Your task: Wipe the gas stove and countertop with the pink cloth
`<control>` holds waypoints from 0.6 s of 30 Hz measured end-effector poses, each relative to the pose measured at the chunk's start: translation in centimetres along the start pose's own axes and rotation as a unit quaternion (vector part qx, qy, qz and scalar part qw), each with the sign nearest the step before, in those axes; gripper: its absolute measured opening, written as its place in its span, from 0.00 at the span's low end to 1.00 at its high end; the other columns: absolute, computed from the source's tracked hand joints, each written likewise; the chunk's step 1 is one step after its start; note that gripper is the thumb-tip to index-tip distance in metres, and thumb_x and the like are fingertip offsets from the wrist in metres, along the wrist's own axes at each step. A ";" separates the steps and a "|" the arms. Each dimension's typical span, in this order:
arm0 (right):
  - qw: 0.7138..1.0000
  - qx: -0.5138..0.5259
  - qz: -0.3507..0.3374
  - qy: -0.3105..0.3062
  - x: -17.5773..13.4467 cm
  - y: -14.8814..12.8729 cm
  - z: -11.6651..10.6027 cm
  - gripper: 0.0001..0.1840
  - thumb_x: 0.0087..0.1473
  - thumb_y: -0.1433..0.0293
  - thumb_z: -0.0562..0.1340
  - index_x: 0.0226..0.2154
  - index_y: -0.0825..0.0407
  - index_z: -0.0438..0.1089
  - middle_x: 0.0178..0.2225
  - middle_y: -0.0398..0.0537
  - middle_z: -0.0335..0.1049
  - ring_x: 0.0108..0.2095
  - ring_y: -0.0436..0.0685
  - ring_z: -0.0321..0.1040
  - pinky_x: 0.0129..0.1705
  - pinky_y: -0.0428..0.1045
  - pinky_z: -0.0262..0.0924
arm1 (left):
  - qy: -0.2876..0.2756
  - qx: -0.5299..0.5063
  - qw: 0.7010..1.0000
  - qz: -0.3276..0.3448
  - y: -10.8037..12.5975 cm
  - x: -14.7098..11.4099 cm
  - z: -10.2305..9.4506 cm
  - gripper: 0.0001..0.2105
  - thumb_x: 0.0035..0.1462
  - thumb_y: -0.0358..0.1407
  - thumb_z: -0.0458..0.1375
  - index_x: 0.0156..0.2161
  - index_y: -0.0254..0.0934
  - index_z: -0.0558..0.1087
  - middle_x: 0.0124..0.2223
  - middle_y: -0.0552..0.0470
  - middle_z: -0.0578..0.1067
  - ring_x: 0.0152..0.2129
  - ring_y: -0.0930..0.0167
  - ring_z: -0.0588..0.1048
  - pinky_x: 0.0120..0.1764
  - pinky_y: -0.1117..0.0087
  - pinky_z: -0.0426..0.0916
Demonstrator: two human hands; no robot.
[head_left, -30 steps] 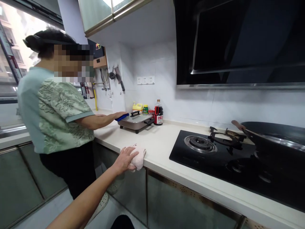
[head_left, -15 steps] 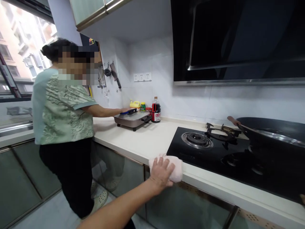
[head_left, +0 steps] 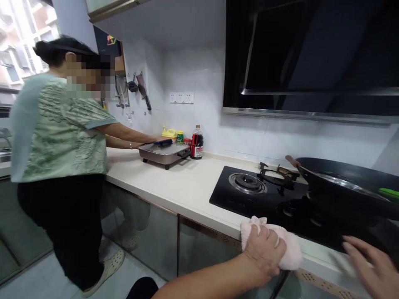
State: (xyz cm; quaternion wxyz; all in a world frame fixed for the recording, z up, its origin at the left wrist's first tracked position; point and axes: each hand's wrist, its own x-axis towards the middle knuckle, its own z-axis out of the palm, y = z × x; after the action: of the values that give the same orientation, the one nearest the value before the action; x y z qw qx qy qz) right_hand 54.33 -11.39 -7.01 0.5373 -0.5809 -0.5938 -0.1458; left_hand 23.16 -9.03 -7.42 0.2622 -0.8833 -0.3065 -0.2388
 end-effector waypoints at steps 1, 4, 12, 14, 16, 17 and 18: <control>1.000 0.017 0.011 -0.024 -1.1 -3.3 0.6 0.18 0.62 0.51 0.59 0.45 0.42 0.76 0.48 0.59 0.76 0.48 0.70 0.73 0.44 0.69 0.67 | -0.002 -0.010 1.000 -0.002 -0.1 0.0 0.0 0.28 0.53 0.50 0.66 0.54 0.36 0.73 0.49 0.39 0.75 0.45 0.53 0.72 0.50 0.45 0.64; 0.992 0.075 -0.066 -0.071 -4.8 -11.3 3.9 0.20 0.65 0.55 0.56 0.54 0.44 0.71 0.58 0.56 0.71 0.57 0.67 0.70 0.54 0.66 0.68 | -0.006 -0.040 0.999 -0.012 -0.5 0.0 0.3 0.28 0.56 0.52 0.64 0.55 0.36 0.73 0.49 0.40 0.76 0.46 0.54 0.73 0.50 0.47 0.65; 0.966 -0.011 -0.250 -0.062 -8.4 -13.9 10.7 0.45 0.63 0.42 0.53 0.72 0.48 0.50 0.62 0.61 0.65 0.59 0.73 0.67 0.54 0.67 0.67 | 0.074 -0.161 0.983 0.045 -4.4 -3.4 0.0 0.25 0.67 0.44 0.56 0.62 0.32 0.67 0.57 0.36 0.75 0.55 0.59 0.72 0.59 0.55 0.67; 0.958 -0.038 -0.271 -0.086 -8.4 -14.1 10.3 0.45 0.61 0.41 0.55 0.72 0.46 0.51 0.63 0.60 0.64 0.61 0.74 0.64 0.57 0.67 0.64 | 0.131 -0.218 0.966 0.050 -7.2 -5.5 -1.4 0.30 0.65 0.51 0.57 0.64 0.32 0.65 0.61 0.34 0.72 0.59 0.58 0.70 0.60 0.55 0.66; 0.951 -0.081 -0.277 -0.111 -8.5 -14.9 10.2 0.44 0.58 0.45 0.62 0.70 0.44 0.55 0.64 0.60 0.62 0.63 0.76 0.61 0.59 0.69 0.59 | 0.165 -0.221 0.961 -0.010 -10.7 -7.3 -3.0 0.23 0.67 0.47 0.56 0.60 0.36 0.68 0.60 0.37 0.73 0.59 0.58 0.70 0.59 0.55 0.67; 0.951 -0.102 -0.268 -0.115 -8.6 -15.5 10.4 0.43 0.56 0.48 0.65 0.68 0.43 0.57 0.64 0.60 0.62 0.63 0.77 0.60 0.60 0.70 0.58 | 0.171 -0.206 0.962 -0.053 -12.6 -8.0 -3.7 0.18 0.67 0.43 0.55 0.58 0.38 0.69 0.59 0.38 0.73 0.58 0.59 0.70 0.59 0.55 0.67; 0.954 -0.118 -0.253 -0.109 -8.8 -16.2 10.8 0.42 0.54 0.52 0.67 0.67 0.44 0.59 0.63 0.61 0.62 0.63 0.78 0.59 0.60 0.71 0.56 | 0.173 -0.185 0.963 -0.095 -14.6 -8.5 -4.3 0.16 0.67 0.41 0.55 0.57 0.39 0.71 0.58 0.39 0.74 0.57 0.58 0.71 0.58 0.54 0.67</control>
State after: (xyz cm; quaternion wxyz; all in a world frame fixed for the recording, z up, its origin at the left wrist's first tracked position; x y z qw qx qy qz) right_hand 33.30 -12.02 -10.90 0.3426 -0.4832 -0.7549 -0.2815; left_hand 6.31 -5.34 -4.48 0.1190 -0.8283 -0.2895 -0.4647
